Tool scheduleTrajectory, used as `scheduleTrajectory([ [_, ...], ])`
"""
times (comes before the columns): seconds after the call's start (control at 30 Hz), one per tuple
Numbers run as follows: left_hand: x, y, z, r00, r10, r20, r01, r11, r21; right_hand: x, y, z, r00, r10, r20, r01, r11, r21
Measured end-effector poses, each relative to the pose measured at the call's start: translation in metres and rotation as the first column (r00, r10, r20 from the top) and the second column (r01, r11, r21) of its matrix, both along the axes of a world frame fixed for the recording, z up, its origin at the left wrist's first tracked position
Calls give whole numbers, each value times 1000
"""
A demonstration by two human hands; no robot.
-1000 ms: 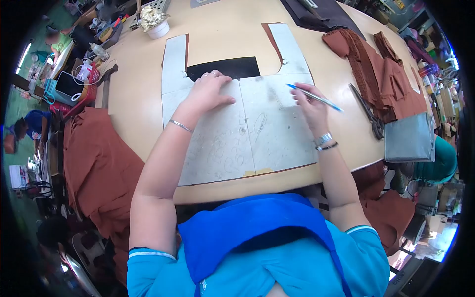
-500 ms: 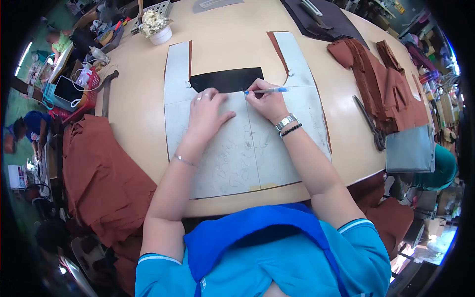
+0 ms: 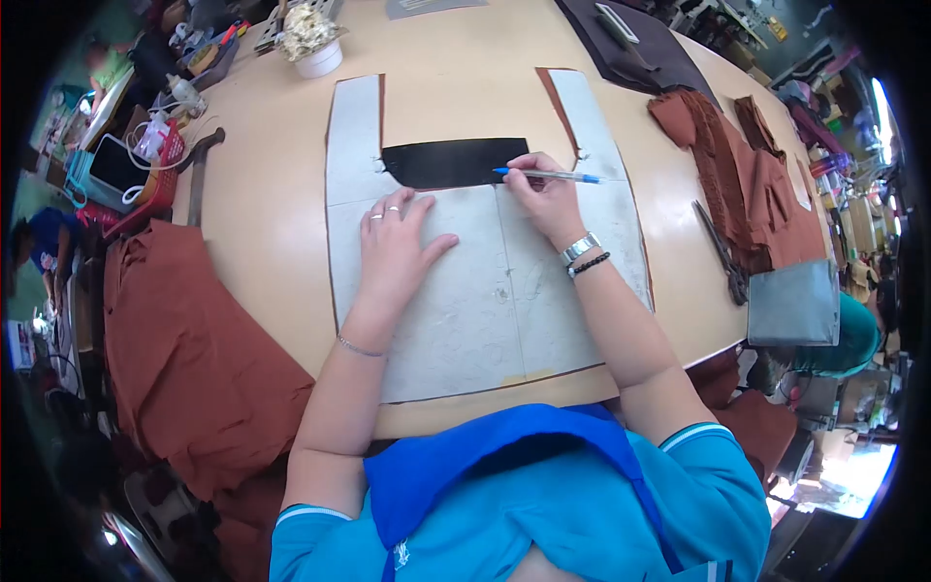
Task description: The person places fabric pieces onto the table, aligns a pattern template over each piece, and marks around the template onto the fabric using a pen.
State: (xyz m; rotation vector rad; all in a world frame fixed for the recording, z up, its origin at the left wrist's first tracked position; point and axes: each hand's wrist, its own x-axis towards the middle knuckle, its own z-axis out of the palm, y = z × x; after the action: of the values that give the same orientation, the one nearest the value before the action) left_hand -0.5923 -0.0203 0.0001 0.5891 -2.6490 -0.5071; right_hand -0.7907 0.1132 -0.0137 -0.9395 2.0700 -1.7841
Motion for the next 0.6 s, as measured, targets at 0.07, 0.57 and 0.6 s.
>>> scheduleTrajectory([
  [0.07, -2, 0, -1, 998, 54, 30, -52, 997, -65, -3, -11, -2, 1000, -3, 13, 3, 1000, -3],
  [0.57, -4, 0, -4, 984, 68, 165, -66, 998, -17, 42, -124, -2, 961, 240, -136, -234, 971, 57],
  [0.6, -4, 0, -4, 984, 66, 168, -64, 998, -14, 42, -123, -3, 960, 238, -148, -233, 971, 56],
])
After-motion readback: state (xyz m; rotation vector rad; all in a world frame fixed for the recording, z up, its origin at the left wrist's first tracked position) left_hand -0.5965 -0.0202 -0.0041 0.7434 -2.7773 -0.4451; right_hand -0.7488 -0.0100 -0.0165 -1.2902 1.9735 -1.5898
